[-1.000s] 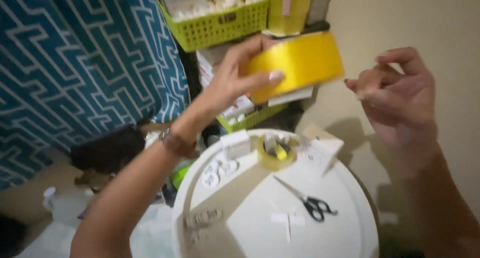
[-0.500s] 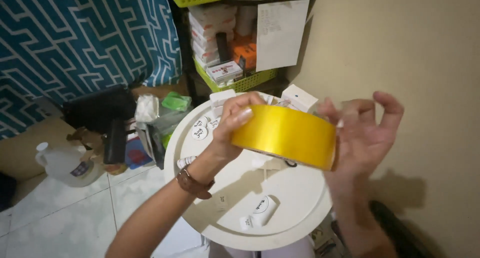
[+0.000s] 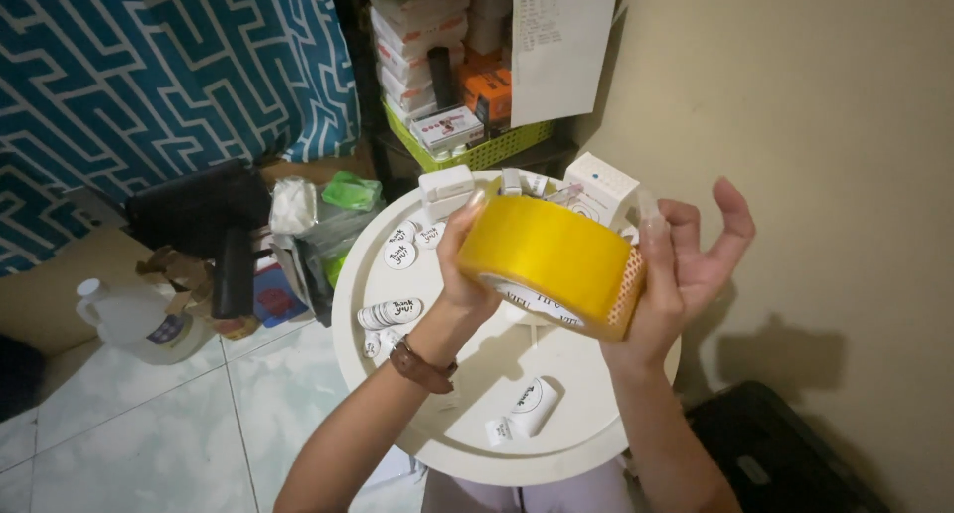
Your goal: Applying small adhesive labels and tape to various items including small plastic components and a roll of tape using scissors.
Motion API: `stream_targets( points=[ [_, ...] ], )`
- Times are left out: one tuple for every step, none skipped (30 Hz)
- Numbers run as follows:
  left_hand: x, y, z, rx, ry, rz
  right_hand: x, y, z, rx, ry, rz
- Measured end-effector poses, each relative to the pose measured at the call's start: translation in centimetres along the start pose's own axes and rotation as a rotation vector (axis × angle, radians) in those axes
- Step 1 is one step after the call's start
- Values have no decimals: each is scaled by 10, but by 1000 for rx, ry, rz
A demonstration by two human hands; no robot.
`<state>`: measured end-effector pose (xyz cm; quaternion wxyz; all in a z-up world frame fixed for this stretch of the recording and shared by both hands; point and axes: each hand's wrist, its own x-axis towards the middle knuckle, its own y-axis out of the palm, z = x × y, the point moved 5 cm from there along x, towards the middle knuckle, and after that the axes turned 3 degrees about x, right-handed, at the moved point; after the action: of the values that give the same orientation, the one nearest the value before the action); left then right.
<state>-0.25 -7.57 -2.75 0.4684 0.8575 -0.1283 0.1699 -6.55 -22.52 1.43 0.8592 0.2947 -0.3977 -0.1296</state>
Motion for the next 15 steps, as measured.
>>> stream_targets(
  points=[
    [2, -3, 5, -1, -6, -1, -2, 1, 1, -4, 1, -5],
    [2, -14, 7, 131, 49, -178, -4, 1, 5, -13, -69, -41],
    [2, -23, 7, 262, 107, -353, -5, 2, 10, -21, -141, -74],
    [3, -14, 2, 260, 104, -351, -5, 5, 9, -24, -143, -74],
    [0, -3, -12, 517, 223, -353, -7, 5, 11, -30, -154, -112],
    [-4, 10, -24, 775, 341, -352, -9, 5, 12, -37, -166, -150],
    [-11, 13, -24, 777, 332, -359, -9, 2, 9, -42, -158, -154],
    [-19, 17, -25, 733, 340, -360, -8, 0, 9, -70, -208, -144],
    [-23, 22, -26, 686, 357, -356, -5, 0, 8, -92, -266, -132],
    [-36, 30, -26, 687, 356, -356, -5, -1, 8, -92, -265, -132],
    [-47, 40, -23, 680, 326, -293, -6, 0, 12, -139, -362, -116],
    [-59, 50, -21, 673, 296, -229, -7, 2, 15, -187, -460, -101],
    [-65, 57, -24, 674, 295, -230, -10, 4, 18, -187, -458, -101],
    [-69, 68, -24, 764, 254, -109, -13, 7, 20, -213, -444, -94],
    [-75, 80, -22, 851, 208, 9, -16, 9, 22, -242, -424, -87]
  ],
)
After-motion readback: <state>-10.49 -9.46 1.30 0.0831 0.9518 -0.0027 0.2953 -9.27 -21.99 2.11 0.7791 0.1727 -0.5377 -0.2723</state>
